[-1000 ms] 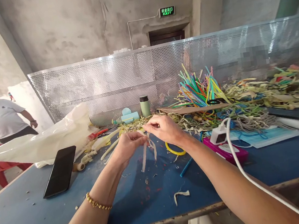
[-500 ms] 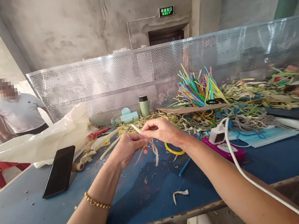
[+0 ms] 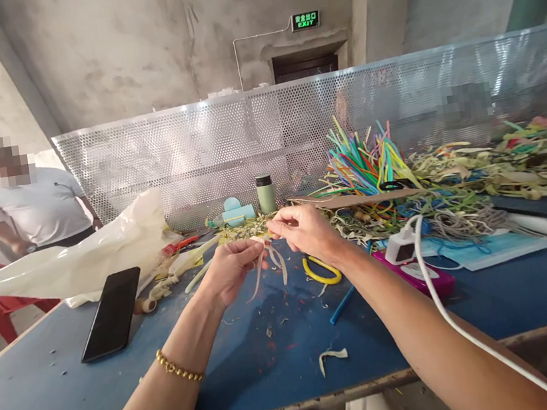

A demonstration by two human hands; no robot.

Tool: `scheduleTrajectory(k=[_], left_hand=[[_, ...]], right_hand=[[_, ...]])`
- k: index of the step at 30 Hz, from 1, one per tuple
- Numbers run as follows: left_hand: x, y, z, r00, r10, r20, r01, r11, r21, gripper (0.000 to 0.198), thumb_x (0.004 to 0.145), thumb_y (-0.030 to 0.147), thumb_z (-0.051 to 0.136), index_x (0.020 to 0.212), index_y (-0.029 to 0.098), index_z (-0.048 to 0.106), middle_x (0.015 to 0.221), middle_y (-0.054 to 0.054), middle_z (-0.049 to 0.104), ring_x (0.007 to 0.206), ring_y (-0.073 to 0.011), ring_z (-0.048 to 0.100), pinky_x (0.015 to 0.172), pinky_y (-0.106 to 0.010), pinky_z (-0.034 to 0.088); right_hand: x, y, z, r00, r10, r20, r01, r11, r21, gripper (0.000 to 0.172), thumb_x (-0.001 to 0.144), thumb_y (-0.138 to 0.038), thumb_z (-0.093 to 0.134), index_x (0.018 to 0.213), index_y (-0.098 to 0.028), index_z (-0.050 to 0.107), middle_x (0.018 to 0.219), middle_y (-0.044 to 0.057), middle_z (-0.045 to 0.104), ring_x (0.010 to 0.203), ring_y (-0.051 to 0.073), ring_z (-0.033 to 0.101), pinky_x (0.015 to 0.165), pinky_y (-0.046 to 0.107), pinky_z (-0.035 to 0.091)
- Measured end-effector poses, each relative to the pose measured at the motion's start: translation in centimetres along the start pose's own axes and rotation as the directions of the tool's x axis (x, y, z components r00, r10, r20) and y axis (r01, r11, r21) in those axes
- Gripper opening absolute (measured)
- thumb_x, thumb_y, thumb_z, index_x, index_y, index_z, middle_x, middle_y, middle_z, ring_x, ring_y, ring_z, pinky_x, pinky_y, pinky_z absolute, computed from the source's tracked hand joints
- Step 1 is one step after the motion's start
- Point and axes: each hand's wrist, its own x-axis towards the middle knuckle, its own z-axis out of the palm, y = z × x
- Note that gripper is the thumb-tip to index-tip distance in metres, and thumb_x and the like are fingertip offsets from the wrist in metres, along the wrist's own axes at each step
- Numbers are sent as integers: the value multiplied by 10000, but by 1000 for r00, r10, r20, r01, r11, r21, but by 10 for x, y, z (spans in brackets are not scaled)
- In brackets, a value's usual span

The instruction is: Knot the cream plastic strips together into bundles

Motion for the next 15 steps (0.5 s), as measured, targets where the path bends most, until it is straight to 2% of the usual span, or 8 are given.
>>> scheduleTrajectory(k=[3,7,10,15], left_hand=[[1,1,0,998,30,-60,-31,999,-15,172,709,254,792,723,86,753,701,-75,679,593,-113,591,585,-240,398],[0,3,2,994,55,-91,-58,998,-27,188,694,274,804,734,96,756,701,-50,659,584,-107,567,581,-244,383],[1,2,2,991,68,-117,-67,998,11,206,684,300,810,725,103,762,643,-39,640,568,-104,523,576,-250,373],[3,-2,1,982,107,-157,-94,992,85,226,661,327,818,680,111,757,582,-33,628,549,-105,500,562,-251,362]], right_hand=[[-2,-1,2,986,130,103,-135,990,43,233,880,-336,595,744,-148,618,463,-16,550,352,89,486,364,221,370],[-3,-2,8,970,185,157,-216,953,212,163,855,-301,626,891,-158,556,686,28,651,407,111,582,338,225,437],[-3,-2,11,970,188,156,-225,937,269,207,833,-244,649,976,-167,519,733,20,647,456,113,597,363,230,475],[-1,3,13,985,114,129,-137,973,184,56,805,-175,636,830,-147,594,669,2,607,467,91,547,413,235,483]])
